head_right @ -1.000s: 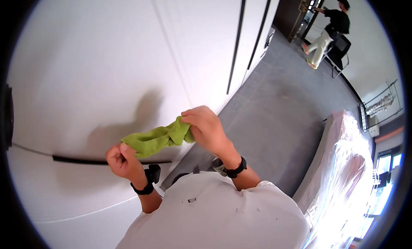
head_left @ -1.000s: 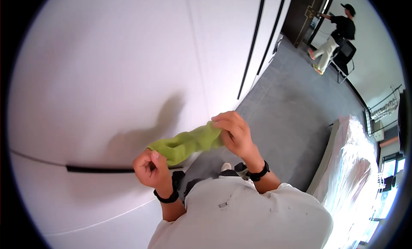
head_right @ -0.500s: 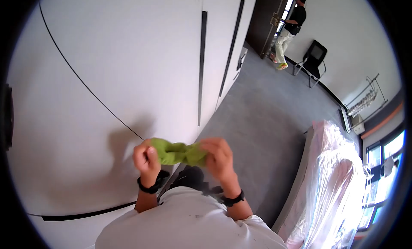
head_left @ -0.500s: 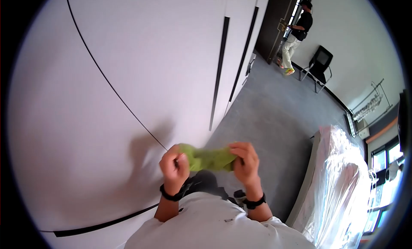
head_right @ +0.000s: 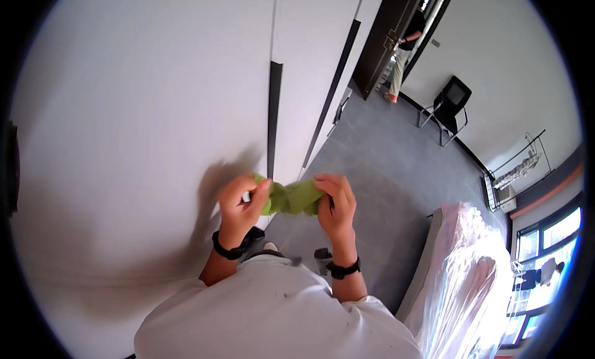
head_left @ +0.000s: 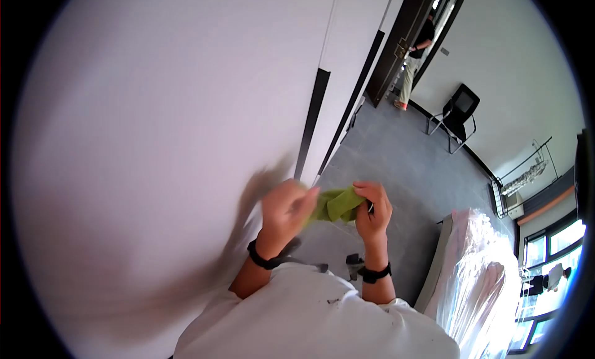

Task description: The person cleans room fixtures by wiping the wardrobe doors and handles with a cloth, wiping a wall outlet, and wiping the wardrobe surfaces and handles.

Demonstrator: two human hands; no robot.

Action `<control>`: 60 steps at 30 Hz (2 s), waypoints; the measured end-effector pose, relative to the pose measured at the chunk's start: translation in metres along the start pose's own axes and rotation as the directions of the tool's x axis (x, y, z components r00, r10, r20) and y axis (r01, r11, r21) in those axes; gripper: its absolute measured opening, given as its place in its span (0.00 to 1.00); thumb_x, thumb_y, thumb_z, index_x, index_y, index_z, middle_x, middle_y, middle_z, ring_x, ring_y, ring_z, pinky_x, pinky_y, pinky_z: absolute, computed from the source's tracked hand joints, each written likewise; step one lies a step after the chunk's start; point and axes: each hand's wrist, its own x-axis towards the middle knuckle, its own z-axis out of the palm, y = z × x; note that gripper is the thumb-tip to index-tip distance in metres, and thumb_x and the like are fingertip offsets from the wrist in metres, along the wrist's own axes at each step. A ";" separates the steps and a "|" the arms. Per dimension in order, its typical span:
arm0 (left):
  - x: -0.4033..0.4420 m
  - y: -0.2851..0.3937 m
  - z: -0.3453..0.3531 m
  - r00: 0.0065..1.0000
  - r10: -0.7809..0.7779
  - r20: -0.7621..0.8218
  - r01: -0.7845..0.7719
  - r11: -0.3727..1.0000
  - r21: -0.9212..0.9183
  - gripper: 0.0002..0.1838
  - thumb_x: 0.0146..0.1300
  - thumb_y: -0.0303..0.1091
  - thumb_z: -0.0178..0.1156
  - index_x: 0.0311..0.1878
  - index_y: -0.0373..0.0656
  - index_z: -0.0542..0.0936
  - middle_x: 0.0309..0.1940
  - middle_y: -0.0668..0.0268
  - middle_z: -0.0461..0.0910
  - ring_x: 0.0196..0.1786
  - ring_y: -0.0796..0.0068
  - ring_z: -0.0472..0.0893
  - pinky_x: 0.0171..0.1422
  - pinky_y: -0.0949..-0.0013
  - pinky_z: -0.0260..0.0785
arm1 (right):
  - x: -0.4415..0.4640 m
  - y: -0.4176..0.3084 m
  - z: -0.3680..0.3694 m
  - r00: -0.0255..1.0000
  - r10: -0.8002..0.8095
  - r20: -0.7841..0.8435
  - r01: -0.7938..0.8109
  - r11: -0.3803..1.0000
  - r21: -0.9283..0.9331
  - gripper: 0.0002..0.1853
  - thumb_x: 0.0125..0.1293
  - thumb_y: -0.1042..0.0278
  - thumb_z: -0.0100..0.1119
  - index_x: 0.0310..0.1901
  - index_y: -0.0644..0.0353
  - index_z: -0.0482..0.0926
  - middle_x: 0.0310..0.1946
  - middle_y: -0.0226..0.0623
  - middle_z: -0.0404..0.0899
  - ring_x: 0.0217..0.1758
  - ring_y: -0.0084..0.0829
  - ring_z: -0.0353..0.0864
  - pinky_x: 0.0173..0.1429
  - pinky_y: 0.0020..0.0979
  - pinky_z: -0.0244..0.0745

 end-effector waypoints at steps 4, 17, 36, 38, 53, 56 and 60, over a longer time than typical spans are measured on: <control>0.050 -0.036 0.065 0.946 -0.056 0.320 0.069 0.997 -0.029 0.14 0.57 0.24 0.64 0.46 0.38 0.75 0.16 0.64 0.70 0.17 0.75 0.66 0.24 0.73 0.61 | 0.045 0.046 0.004 0.989 -0.108 -0.106 0.110 0.994 0.012 0.16 0.50 0.95 0.44 0.36 0.64 0.74 0.39 0.45 0.79 0.38 0.39 0.79 0.43 0.30 0.74; 0.087 -0.134 0.151 0.978 -0.122 0.169 0.114 0.992 0.058 0.29 0.56 0.23 0.65 0.62 0.34 0.69 0.29 0.63 0.80 0.32 0.78 0.78 0.40 0.74 0.71 | 0.109 0.219 0.026 0.938 0.159 -0.309 -0.142 0.987 0.079 0.15 0.54 0.91 0.47 0.40 0.63 0.76 0.39 0.42 0.80 0.41 0.37 0.80 0.47 0.29 0.73; 0.160 -0.140 0.299 0.937 0.135 -0.322 0.025 0.894 0.447 0.24 0.58 0.31 0.60 0.58 0.35 0.70 0.62 0.43 0.65 0.62 0.48 0.70 0.65 0.56 0.62 | 0.278 0.268 0.004 0.977 -0.144 0.158 -0.062 0.517 0.854 0.13 0.54 0.79 0.63 0.43 0.64 0.78 0.40 0.43 0.82 0.41 0.35 0.83 0.47 0.29 0.77; 0.166 -0.120 0.309 0.915 0.178 -0.361 0.040 0.853 0.520 0.24 0.58 0.31 0.60 0.57 0.34 0.70 0.62 0.46 0.66 0.60 0.51 0.71 0.64 0.58 0.63 | 0.284 0.262 -0.003 0.969 -0.200 0.144 -0.035 0.465 0.885 0.14 0.55 0.79 0.63 0.44 0.64 0.78 0.39 0.42 0.82 0.40 0.36 0.83 0.46 0.29 0.77; 0.100 -0.220 0.312 0.687 0.320 -0.652 0.264 0.726 0.635 0.14 0.64 0.35 0.57 0.49 0.39 0.73 0.50 0.59 0.75 0.52 0.66 0.75 0.62 0.60 0.63 | 0.253 0.320 0.048 0.910 -0.312 0.275 -0.118 0.440 0.890 0.14 0.54 0.78 0.61 0.44 0.62 0.79 0.35 0.44 0.81 0.35 0.42 0.83 0.41 0.32 0.77; 0.097 -0.219 0.330 0.697 0.248 -0.673 0.237 0.807 0.542 0.14 0.62 0.23 0.46 0.51 0.35 0.70 0.64 0.38 0.63 0.68 0.45 0.63 0.71 0.54 0.52 | 0.213 0.347 0.071 0.919 -0.219 0.328 -0.236 0.363 0.902 0.14 0.56 0.77 0.60 0.46 0.63 0.77 0.37 0.43 0.81 0.37 0.39 0.82 0.43 0.32 0.76; 0.095 -0.189 0.335 0.775 0.051 -0.630 0.402 0.730 0.553 0.14 0.64 0.27 0.49 0.51 0.33 0.74 0.67 0.43 0.62 0.70 0.50 0.63 0.71 0.59 0.51 | 0.190 0.367 0.080 0.940 0.081 0.332 -0.339 0.329 0.881 0.13 0.60 0.76 0.57 0.47 0.65 0.74 0.43 0.41 0.76 0.44 0.33 0.76 0.51 0.31 0.72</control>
